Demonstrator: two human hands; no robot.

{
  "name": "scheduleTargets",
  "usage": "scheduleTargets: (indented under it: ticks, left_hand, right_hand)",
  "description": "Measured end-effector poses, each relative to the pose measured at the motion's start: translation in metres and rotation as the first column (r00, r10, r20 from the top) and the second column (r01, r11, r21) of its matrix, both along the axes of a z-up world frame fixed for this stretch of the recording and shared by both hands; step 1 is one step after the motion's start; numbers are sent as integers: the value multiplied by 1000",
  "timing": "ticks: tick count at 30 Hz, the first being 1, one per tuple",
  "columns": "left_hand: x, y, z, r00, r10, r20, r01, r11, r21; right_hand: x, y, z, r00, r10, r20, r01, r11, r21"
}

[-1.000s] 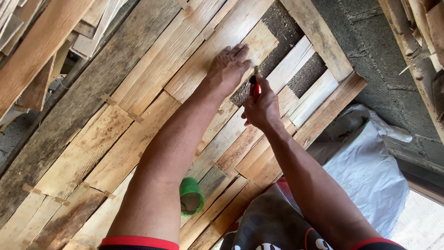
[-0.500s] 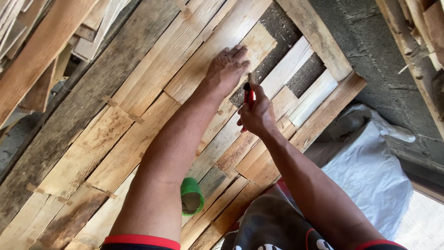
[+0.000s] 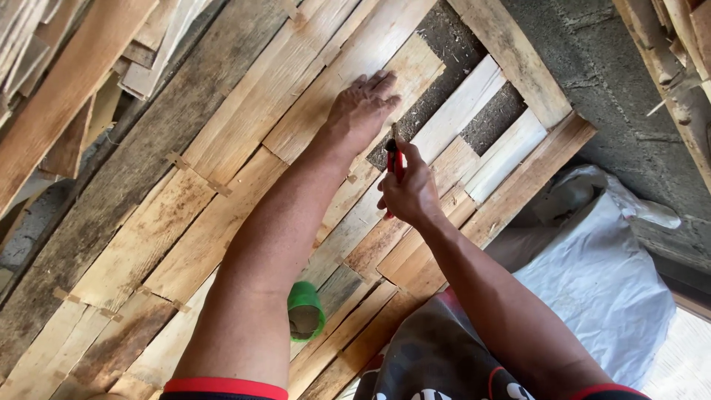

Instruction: Cutting and fitting small wooden strips onto a larger panel.

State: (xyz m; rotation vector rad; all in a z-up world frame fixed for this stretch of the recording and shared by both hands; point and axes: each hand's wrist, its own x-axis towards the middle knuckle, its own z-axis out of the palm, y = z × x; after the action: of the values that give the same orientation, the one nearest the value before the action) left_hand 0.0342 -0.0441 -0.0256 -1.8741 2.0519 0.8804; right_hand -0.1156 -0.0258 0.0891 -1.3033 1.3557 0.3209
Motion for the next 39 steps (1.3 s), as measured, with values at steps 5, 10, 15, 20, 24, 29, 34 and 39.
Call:
scheduleTargets:
  ticks: [5, 10, 15, 20, 24, 29, 34, 39]
  left_hand:
    - [0, 4, -13, 994, 67, -87, -69, 997, -30]
    - [1, 1, -20, 998, 45, -52, -46, 999, -19]
    - [-2, 2, -8, 991, 108, -80, -104, 994, 45]
    - [-3, -2, -2, 981, 179, -76, -171, 981, 96]
    - [-6, 3, -19, 979, 198, -43, -194, 977, 85]
    - [-9, 0, 15, 991, 135, -13, -134, 989, 57]
    - [-14, -4, 24, 991, 36, 132, -48, 995, 89]
    - [-20, -4, 26, 989, 22, 146, -36, 995, 95]
  right_hand:
    - [-3, 10, 8, 1000, -13, -18, 14, 999, 50]
    - [-14, 12, 1, 999, 43, 14, -44, 998, 54]
    - [-38, 46, -31, 967, 231, 110, -227, 973, -48]
    - [-29, 21, 11, 989, 80, 123, -97, 986, 133]
    - [-47, 21, 19, 988, -90, 128, 62, 976, 208]
    - [-77, 26, 12, 983, -82, 166, 46, 977, 210]
    - [-115, 26, 11, 970, -178, 163, 118, 939, 322]
    - [-155, 15, -16, 922, -186, 341, 135, 977, 168]
